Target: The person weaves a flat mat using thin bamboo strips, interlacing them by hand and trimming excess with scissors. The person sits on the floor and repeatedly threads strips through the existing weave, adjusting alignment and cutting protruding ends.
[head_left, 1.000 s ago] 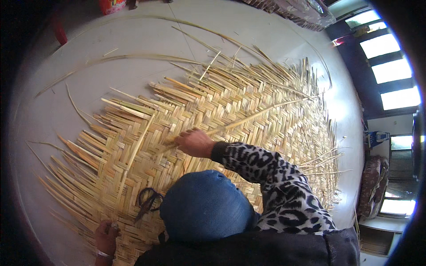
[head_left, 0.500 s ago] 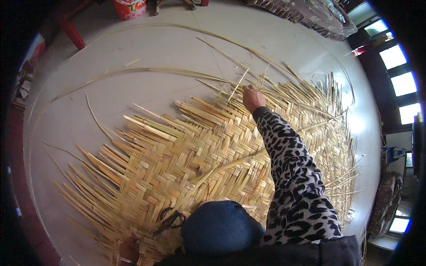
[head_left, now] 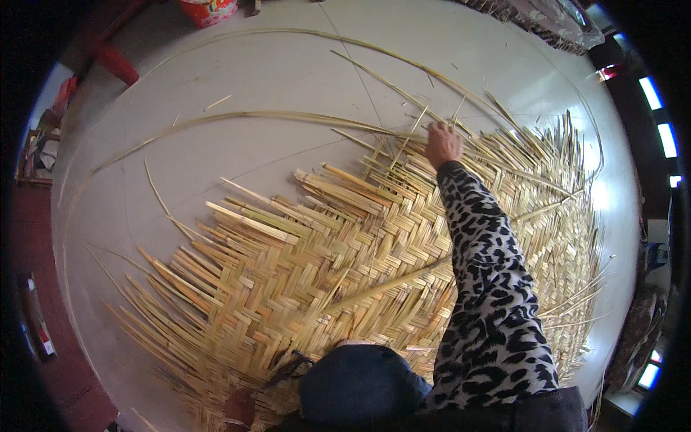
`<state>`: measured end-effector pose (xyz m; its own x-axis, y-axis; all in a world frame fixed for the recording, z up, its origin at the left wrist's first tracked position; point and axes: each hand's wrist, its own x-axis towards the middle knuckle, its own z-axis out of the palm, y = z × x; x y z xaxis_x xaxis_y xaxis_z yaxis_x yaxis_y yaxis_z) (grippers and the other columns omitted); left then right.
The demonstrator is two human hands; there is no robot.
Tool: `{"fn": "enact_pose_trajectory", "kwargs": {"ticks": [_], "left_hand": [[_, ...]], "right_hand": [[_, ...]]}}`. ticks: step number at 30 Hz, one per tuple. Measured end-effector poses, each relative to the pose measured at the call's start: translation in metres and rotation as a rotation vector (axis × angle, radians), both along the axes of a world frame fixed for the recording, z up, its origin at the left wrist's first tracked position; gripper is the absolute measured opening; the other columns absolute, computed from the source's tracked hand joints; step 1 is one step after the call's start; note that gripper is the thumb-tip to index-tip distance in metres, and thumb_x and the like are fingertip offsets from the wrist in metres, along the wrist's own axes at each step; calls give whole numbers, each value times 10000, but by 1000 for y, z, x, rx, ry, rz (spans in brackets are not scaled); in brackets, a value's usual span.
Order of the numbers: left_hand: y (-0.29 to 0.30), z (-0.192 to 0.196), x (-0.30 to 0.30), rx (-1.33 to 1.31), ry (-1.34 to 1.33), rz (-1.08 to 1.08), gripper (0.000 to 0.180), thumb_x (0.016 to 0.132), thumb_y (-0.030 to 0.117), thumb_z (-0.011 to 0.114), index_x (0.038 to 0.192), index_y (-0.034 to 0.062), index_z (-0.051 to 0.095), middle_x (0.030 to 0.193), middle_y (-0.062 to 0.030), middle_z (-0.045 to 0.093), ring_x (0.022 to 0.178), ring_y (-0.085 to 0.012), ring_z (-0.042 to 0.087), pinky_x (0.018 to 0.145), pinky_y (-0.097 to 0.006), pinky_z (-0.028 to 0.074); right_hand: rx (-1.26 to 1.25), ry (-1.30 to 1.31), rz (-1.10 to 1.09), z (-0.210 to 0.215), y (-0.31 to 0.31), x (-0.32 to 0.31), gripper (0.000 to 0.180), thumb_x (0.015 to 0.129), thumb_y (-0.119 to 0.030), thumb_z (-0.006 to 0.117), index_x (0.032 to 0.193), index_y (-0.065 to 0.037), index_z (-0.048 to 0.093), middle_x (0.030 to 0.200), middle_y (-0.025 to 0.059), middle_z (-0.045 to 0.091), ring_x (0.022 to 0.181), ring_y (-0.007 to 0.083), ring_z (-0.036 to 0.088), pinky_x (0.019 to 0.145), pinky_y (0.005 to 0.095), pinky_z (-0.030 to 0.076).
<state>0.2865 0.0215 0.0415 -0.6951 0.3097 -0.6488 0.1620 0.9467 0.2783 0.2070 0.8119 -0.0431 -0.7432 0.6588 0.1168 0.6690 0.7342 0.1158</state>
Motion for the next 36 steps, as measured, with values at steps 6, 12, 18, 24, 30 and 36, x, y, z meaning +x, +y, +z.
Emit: {"fn": "enact_pose_trajectory", "kwargs": {"ticks": [6, 12, 18, 24, 30, 36], "left_hand": [[9, -12, -8, -208, -221, -147, 286, 880, 203, 610, 1124, 70, 678, 1070, -174, 678, 983, -361, 649, 838, -465, 534], [30, -4, -21, -211, -208, -181, 314, 878, 205, 611, 1163, 80, 653, 1117, -173, 661, 1040, -376, 620, 899, -487, 505], [38, -10, -31, -223, -169, -329, 416, 900, 273, 588, 1274, 92, 573, 1129, -172, 653, 1088, -361, 604, 906, -469, 504], [152, 55, -136, 112, 226, -391, 344, 906, 252, 581, 1168, 30, 593, 1092, -197, 623, 970, -387, 600, 809, -476, 489], [297, 194, -218, 495, 991, -487, 444, 844, 90, 588, 1281, 24, 539, 1320, -183, 529, 1216, -352, 490, 1017, -444, 382], [350, 214, -244, 583, 579, -596, 314, 907, 137, 573, 1193, 13, 609, 1073, -152, 644, 954, -262, 609, 842, -350, 467]], "right_hand": [[-93, -178, -269, 2, 39, 52, 273, 871, -185, 568, 1134, -118, 588, 1213, 110, 611, 1160, 295, 557, 915, 496, 445], [-39, -156, -109, 18, 59, 52, 221, 955, -275, 483, 1060, -143, 626, 1076, 114, 665, 990, 331, 643, 841, 491, 482], [95, 230, 141, 98, 36, 6, 142, 950, -255, 523, 1040, -157, 570, 953, 91, 637, 934, 322, 637, 786, 473, 484], [166, 460, 472, 195, -43, -25, 183, 900, -191, 589, 1082, -174, 600, 869, 38, 616, 843, 249, 630, 713, 377, 495], [170, 551, 773, 236, -125, -5, 291, 813, -122, 673, 1100, -134, 631, 877, 15, 621, 811, 205, 600, 688, 348, 457], [76, 613, 866, 236, -167, 31, 353, 772, -101, 702, 1117, -120, 628, 899, 13, 623, 807, 189, 601, 714, 357, 451]]}}
